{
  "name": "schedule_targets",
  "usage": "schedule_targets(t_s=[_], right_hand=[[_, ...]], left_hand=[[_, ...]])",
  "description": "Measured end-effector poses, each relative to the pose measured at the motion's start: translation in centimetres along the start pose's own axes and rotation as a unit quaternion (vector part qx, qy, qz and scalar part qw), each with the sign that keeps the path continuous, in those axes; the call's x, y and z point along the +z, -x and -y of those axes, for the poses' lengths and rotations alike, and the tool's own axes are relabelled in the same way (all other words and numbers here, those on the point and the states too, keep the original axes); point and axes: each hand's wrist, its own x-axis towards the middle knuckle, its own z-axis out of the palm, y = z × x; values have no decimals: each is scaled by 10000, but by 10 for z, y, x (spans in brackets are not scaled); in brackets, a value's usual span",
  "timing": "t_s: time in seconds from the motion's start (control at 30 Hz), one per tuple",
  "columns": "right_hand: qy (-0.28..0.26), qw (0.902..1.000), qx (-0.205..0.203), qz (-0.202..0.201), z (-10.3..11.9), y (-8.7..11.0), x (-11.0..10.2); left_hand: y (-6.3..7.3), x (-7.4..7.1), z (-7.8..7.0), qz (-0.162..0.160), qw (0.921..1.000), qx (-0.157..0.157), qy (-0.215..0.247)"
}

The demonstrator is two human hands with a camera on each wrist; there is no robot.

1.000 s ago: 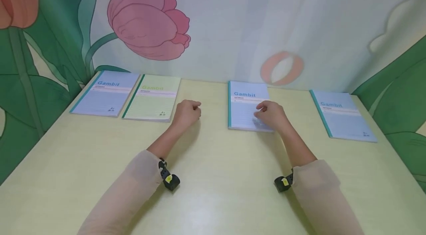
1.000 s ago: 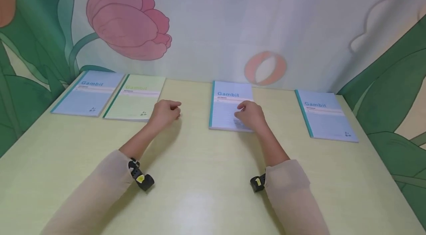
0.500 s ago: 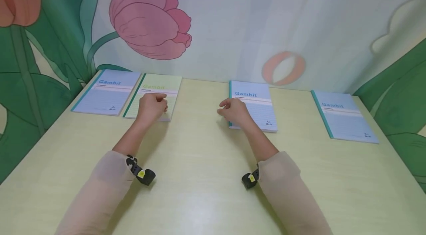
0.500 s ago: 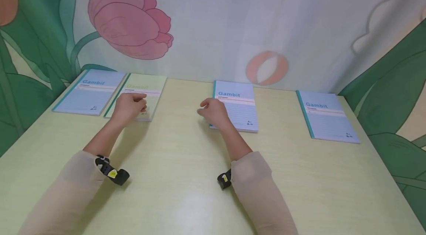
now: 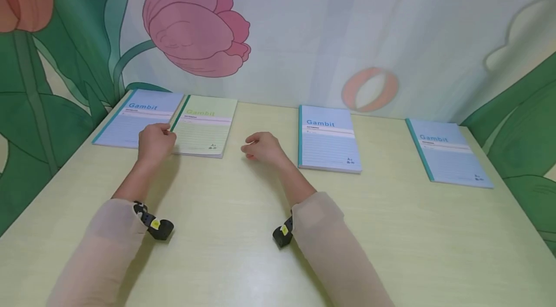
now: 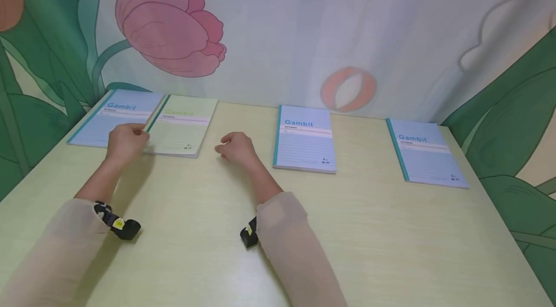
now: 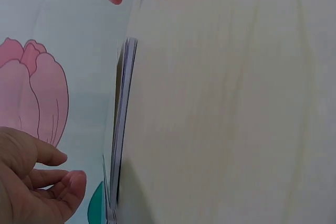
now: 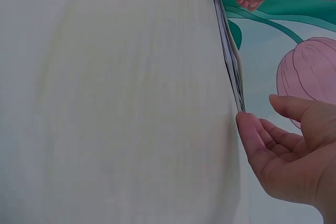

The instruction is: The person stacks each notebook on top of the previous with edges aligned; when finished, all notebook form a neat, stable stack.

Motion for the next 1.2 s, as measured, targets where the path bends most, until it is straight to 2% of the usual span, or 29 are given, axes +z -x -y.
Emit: schedule_targets(t_s=[0.1, 0.27, 0.43, 0.7, 0.77, 0.93, 1.1, 1.2], right_hand=[[-285, 9995, 116, 24, 2, -6, 14], [-743, 9967, 310, -82, 6, -13, 31], [-582, 9974, 395, -123, 13, -12, 39], [-365, 9985, 377, 123, 19, -11, 48], [-363, 9983, 449, 71, 20, -12, 49], [-285, 9978, 600, 70, 20, -13, 50], [-207, 9982, 562, 77, 19, -13, 50], [-231, 9985, 480, 85, 19, -12, 51]], left_hand=[[-3, -6, 10, -60, 9997, -23, -232], [-4, -12, 19, 184, 9988, -68, -443], [-3, -13, 23, 253, 9978, -38, -612], [-8, -9, 28, 382, 9948, 132, -940], [-9, -8, 28, 339, 9950, 152, -925], [-10, -6, 28, 156, 9969, -50, -770], [-8, -7, 29, 26, 9976, -157, -681], [-9, -7, 30, 35, 9980, -492, -383]])
